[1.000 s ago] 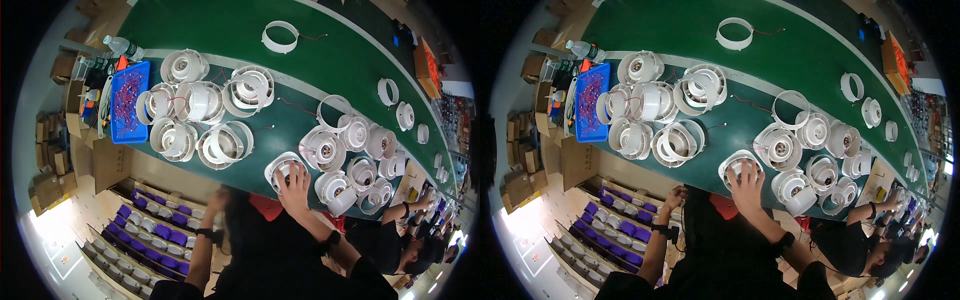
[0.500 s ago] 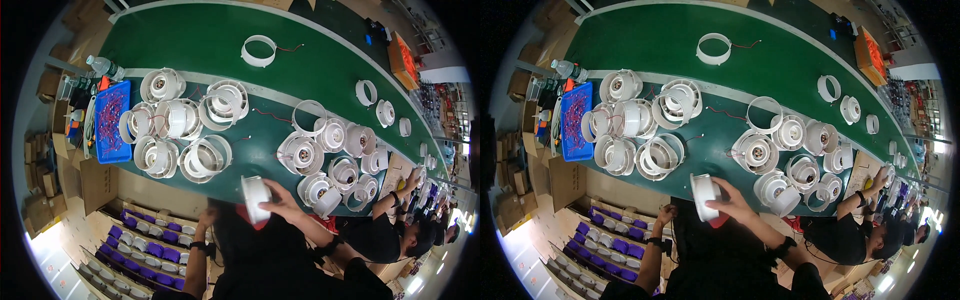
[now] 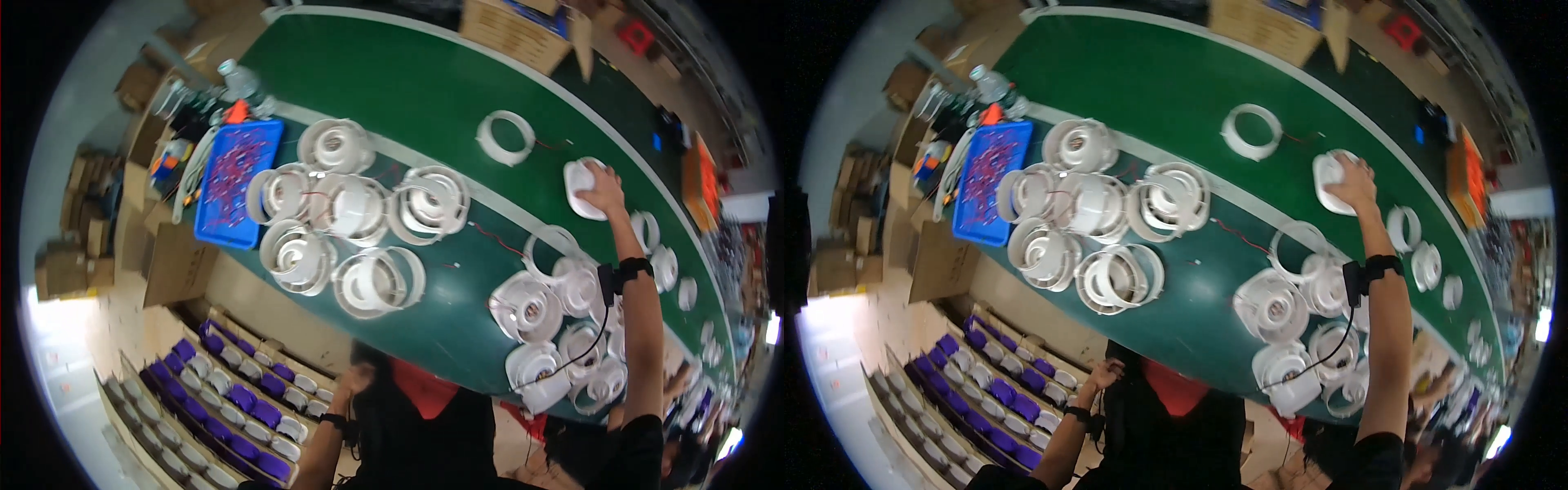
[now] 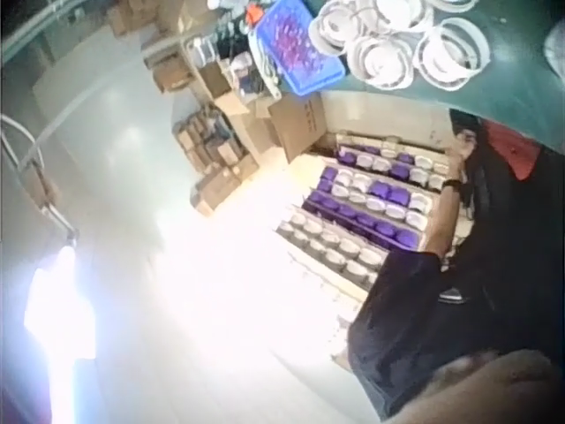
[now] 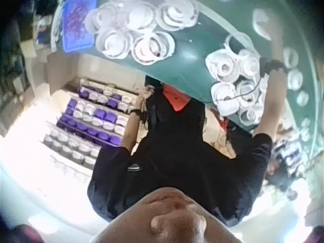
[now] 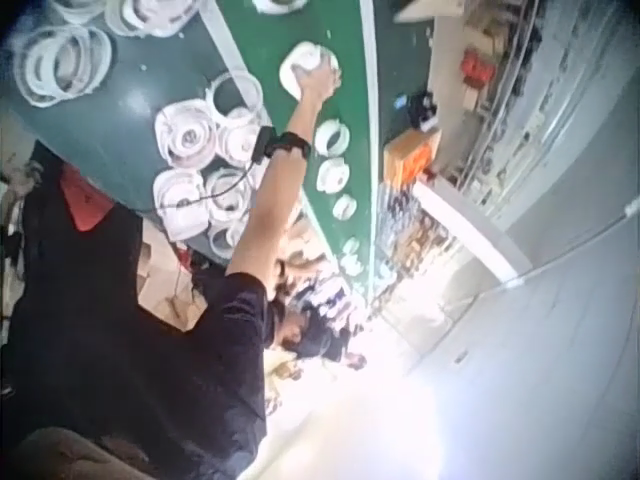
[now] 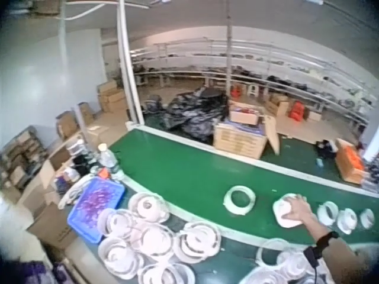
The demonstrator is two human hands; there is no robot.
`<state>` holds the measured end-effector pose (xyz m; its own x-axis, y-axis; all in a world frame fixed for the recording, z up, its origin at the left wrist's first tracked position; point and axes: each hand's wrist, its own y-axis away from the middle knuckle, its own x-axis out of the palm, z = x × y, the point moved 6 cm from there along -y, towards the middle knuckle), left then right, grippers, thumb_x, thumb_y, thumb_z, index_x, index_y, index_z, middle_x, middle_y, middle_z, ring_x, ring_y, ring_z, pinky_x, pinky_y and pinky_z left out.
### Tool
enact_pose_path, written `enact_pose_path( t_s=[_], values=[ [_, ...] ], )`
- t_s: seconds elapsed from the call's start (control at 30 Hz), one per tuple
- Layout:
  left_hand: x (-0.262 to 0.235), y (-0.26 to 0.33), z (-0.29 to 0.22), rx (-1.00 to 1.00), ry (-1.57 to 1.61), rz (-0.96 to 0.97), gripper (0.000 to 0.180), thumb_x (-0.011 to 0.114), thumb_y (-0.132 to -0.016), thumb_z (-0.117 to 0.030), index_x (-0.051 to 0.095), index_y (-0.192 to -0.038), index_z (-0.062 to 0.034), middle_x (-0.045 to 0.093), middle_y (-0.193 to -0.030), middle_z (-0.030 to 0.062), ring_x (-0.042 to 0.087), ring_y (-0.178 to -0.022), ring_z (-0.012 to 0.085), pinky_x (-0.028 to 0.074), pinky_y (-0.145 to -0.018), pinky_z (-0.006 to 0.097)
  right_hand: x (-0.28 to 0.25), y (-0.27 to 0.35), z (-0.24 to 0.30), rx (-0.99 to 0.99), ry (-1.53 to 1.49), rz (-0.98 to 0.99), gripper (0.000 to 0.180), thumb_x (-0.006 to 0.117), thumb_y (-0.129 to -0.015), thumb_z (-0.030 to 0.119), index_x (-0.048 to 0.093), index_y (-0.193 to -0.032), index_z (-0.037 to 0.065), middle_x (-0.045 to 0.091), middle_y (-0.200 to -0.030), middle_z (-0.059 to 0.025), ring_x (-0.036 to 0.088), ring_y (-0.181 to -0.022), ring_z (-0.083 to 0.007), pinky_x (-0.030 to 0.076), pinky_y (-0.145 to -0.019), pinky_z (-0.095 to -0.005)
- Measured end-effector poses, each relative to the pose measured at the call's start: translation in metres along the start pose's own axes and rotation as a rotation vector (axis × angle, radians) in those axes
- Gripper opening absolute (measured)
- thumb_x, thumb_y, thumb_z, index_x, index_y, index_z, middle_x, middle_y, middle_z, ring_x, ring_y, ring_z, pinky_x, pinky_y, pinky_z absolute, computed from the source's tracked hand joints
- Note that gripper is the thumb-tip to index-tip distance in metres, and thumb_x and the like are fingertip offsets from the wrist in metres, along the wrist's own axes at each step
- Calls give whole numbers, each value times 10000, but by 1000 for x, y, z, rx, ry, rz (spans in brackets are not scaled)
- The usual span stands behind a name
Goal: Assembling white plastic circular housings and related components on a factory production line.
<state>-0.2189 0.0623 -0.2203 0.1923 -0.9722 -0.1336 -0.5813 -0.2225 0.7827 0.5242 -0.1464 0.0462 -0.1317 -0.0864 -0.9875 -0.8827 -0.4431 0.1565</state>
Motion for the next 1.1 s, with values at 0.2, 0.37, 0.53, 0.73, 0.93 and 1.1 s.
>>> enact_pose_path(
  t_s=[0.2,0.37,0.53,0.73,0.93,1.1],
  values=[
    [18,-1,-51,16,-426,-80,249,608,-816,-157,669,-1051,-100,713,-844,116,701,-806,267,554,-729,385,23,7,-62,64,38,-158,705,750,-761,239,482,-1412,200,345,-1505,-217,363,-1360,-435,360,-1083,-522],
    [41,-25,-102,419,-790,-59,316,571,-826,-183,648,-1127,-124,663,-1038,185,647,-944,370,525,-826,453,-48,183,84,-218,-543,-82,242,639,-886,75,606,-1102,-30,658,-1022,-175,631,-966,-334,462,-890,-383],
    [42,-52,-108,369,-674,92,330,566,-840,-186,631,-1154,-107,651,-1063,191,633,-977,369,517,-847,449,-4,392,131,6,-653,404,190,606,-933,126,711,-995,-20,724,-997,-169,685,-871,-275,525,-831,-383],
    [49,-145,-165,332,-636,212,350,559,-856,-189,611,-1186,-88,637,-1092,199,617,-1015,368,507,-872,445,123,417,207,-214,-628,240,121,558,-922,45,674,-896,19,705,-865,-115,676,-757,-292,534,-720,-381],
    [-49,-166,-185,566,-729,419,371,552,-872,-193,590,-1218,-68,623,-1122,207,601,-1054,367,497,-898,442,157,399,197,-98,-902,105,104,579,-884,23,679,-912,24,676,-761,-100,632,-592,-232,475,-555,-336],
    [-44,-172,-201,722,-780,584,389,547,-885,-196,573,-1245,-51,612,-1147,214,587,-1086,366,488,-919,438,159,399,201,-304,-765,37,95,635,-860,68,682,-941,47,678,-838,-103,649,-694,-253,481,-635,-339]
  ],
)
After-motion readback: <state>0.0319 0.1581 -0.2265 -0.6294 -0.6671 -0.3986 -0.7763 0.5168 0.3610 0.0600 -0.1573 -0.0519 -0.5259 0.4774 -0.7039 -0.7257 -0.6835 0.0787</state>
